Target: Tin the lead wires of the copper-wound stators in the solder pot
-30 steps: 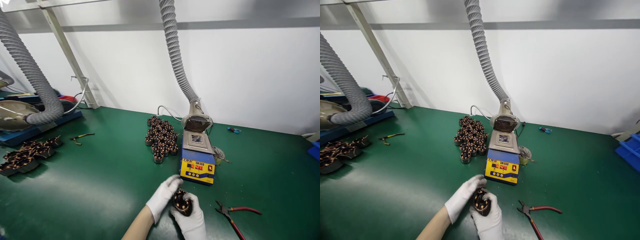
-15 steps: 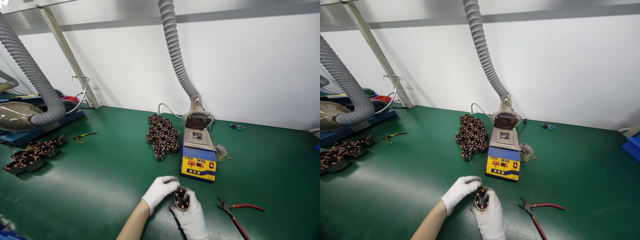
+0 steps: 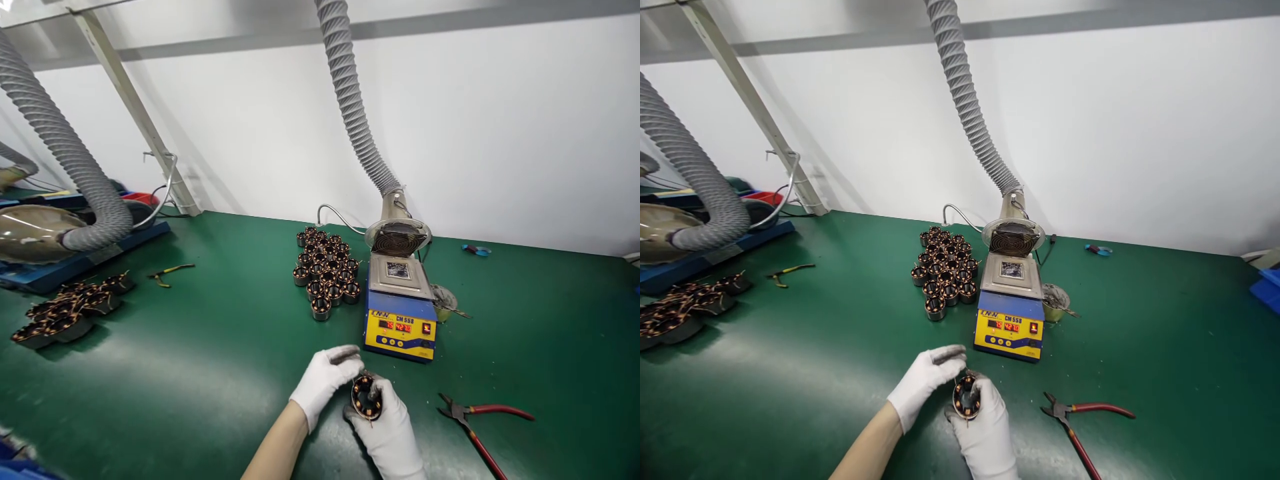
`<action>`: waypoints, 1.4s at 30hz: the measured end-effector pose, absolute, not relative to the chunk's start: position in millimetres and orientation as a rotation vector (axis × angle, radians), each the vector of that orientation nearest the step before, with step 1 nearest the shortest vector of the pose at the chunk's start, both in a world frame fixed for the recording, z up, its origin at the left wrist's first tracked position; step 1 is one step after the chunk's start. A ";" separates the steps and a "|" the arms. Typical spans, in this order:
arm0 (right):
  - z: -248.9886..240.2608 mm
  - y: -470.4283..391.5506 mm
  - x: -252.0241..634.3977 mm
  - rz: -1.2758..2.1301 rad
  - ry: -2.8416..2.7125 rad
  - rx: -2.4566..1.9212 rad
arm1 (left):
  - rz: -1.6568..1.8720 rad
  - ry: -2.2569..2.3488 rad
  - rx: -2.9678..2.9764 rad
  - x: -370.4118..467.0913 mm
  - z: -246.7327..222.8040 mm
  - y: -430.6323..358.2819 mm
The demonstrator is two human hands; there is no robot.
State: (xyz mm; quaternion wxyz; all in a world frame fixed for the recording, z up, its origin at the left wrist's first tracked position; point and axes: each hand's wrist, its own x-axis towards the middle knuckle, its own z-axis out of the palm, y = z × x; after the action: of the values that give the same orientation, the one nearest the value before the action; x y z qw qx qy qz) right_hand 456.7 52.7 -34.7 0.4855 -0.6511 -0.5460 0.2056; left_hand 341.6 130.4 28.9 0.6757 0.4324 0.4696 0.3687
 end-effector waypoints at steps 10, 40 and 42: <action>-32.2 51.2 456.2 0.467 -1.392 -1.617 | 0.799 1.079 0.923 353.9 16.3 121.4; -29.1 50.5 458.5 0.565 -1.427 -1.636 | 0.591 0.949 1.128 322.9 30.2 134.3; -27.7 50.3 458.9 0.567 -1.434 -1.643 | 0.597 0.943 1.121 328.0 30.1 129.7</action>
State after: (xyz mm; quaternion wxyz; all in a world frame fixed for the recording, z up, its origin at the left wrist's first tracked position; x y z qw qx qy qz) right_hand 458.9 50.3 -27.7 0.4295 -0.6585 -0.5746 0.2274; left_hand 328.0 129.7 30.1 0.7031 0.5040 0.4240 0.2681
